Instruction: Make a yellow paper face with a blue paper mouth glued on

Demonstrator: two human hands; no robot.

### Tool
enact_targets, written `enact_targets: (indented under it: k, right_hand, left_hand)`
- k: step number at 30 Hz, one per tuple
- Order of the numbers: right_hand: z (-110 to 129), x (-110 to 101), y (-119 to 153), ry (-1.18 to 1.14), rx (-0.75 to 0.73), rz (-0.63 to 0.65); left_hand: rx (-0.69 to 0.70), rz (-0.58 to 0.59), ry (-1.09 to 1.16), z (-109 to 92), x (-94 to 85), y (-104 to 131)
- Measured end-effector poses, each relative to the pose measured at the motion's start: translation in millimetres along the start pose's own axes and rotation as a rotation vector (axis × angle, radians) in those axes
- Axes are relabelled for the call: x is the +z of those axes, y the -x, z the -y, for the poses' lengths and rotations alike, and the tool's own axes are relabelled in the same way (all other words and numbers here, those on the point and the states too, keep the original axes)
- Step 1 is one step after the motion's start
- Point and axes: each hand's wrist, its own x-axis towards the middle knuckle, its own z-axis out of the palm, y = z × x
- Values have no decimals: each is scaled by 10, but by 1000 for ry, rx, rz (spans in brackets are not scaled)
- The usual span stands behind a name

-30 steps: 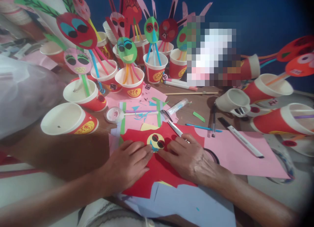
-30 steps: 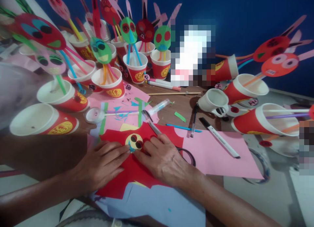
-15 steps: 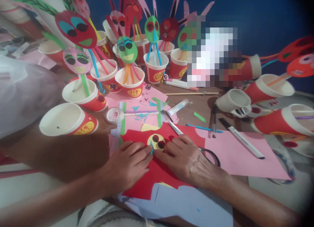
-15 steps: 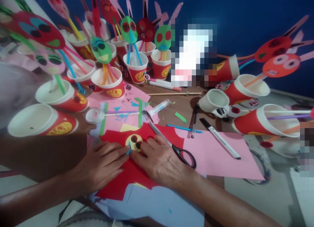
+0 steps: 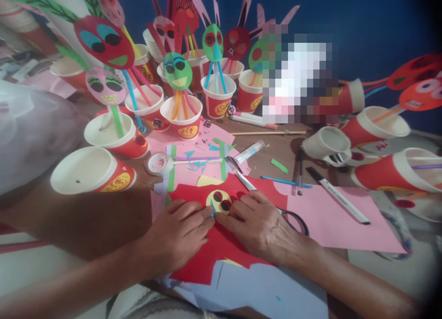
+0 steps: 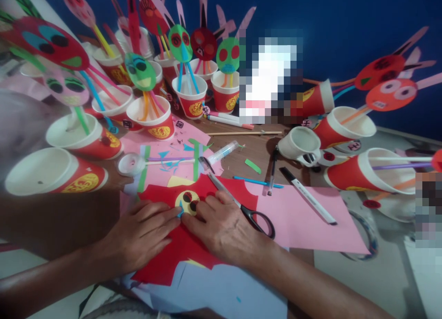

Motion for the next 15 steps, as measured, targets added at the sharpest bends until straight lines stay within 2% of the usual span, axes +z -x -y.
enact_targets:
  k: [4, 7, 12, 15]
  right_hand:
    - [9, -25, 4, -10, -6, 8]
    - [-72, -120, -14, -4, -2, -19]
    - [-496, -349, -96, 141, 130, -97]
    - [-747, -415, -159, 242, 207, -102]
  left_hand:
    - [16, -13, -9, 6, -10, -15]
    - [27, -24, -10, 12, -15, -22]
    - [35, -43, 14, 15, -24, -29]
    - [31, -43, 25, 23, -13, -28]
